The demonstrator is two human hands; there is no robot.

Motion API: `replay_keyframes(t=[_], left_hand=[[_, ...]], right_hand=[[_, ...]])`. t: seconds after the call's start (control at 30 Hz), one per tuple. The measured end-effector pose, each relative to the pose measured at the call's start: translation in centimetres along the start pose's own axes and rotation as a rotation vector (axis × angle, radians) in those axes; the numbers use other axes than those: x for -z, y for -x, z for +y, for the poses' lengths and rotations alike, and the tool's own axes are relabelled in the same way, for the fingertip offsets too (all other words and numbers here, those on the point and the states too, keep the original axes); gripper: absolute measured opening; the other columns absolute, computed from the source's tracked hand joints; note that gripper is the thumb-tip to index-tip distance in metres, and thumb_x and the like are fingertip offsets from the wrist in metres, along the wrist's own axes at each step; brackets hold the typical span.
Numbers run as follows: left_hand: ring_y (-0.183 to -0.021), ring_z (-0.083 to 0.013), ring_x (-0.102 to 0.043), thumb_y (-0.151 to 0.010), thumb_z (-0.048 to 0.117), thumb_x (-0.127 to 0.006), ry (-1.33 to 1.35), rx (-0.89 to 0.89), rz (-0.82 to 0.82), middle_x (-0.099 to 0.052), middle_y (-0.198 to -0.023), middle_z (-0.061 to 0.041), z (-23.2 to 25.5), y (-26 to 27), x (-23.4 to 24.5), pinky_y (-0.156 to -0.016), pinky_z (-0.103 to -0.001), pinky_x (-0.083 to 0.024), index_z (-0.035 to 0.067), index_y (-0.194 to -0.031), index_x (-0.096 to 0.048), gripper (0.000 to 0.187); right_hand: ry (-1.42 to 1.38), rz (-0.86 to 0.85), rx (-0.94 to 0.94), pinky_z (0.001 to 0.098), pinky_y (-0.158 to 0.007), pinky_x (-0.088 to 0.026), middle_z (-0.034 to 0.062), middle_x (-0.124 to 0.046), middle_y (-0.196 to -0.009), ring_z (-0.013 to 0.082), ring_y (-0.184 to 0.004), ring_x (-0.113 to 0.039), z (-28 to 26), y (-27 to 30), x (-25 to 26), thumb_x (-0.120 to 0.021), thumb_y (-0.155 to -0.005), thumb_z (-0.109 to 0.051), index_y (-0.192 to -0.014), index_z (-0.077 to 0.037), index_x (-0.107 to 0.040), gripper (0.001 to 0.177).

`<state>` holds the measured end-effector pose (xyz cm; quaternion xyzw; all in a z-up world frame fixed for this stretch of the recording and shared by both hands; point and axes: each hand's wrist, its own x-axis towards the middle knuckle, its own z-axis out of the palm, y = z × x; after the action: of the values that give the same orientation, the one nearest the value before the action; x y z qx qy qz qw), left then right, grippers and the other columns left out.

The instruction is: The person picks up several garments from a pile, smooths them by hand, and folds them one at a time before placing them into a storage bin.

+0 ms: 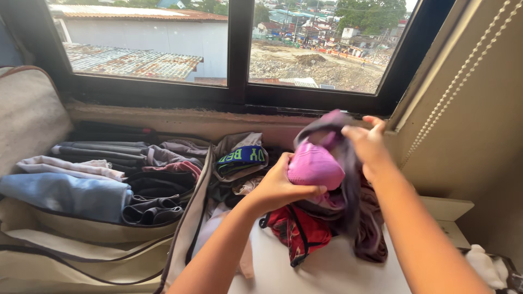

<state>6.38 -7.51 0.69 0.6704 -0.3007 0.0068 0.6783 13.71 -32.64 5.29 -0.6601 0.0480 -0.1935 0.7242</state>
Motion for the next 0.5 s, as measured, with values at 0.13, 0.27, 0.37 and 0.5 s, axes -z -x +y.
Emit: replay_keyframes(t=[0.13,0.27,0.37,0.5], left_hand=[[-0.107,-0.0117,-0.066,-0.086,0.034,-0.08,0.324,0.124,-0.047,-0.071,-0.119,-0.007,-1.8,-1.0,-0.2,-0.094,-0.029,-0.053,-0.001,-0.132,-0.063,0.061],[-0.107,-0.0122,-0.067,-0.095,0.022,-0.07,0.803,0.112,-0.076,-0.069,-0.12,-0.006,-2.6,-1.3,-0.4,-0.095,-0.029,-0.054,0.003,-0.133,-0.06,0.043],[-0.102,-0.0128,-0.067,-0.096,0.016,-0.067,0.766,0.125,-0.077,-0.069,-0.114,-0.004,-1.4,-1.6,-0.6,-0.089,-0.03,-0.057,0.005,-0.13,-0.06,0.037],[-0.097,-0.0098,-0.065,-0.093,0.015,-0.069,0.664,0.095,-0.119,-0.066,-0.106,0.0,0.1,-2.7,-0.5,-0.085,-0.029,-0.056,0.01,-0.122,-0.057,0.032]], right_hand=[[0.665,-0.016,0.59,0.0447,-0.088,-0.052,0.0183,-0.062,-0.111,0.0289,-0.1,-0.061,3.9,2.0,2.3,-0.077,-0.089,-0.02,-0.12,0.004,-0.061,0.043],[0.527,-0.455,0.156,0.0321,-0.098,-0.049,0.0042,-0.075,-0.107,0.0151,-0.102,-0.064,4.0,5.9,3.3,-0.046,-0.108,-0.042,-0.113,-0.002,-0.072,0.048],[-0.062,-0.434,-0.374,0.0315,-0.094,-0.053,0.0085,-0.079,-0.11,0.018,-0.104,-0.071,3.1,9.3,2.6,-0.04,-0.094,-0.057,-0.123,-0.004,-0.068,0.066],[-0.067,-0.273,-0.38,0.0433,-0.091,-0.034,0.0211,-0.047,-0.129,0.0263,-0.105,-0.047,1.9,10.3,2.1,-0.054,-0.103,-0.047,-0.141,0.0,-0.056,0.06]])
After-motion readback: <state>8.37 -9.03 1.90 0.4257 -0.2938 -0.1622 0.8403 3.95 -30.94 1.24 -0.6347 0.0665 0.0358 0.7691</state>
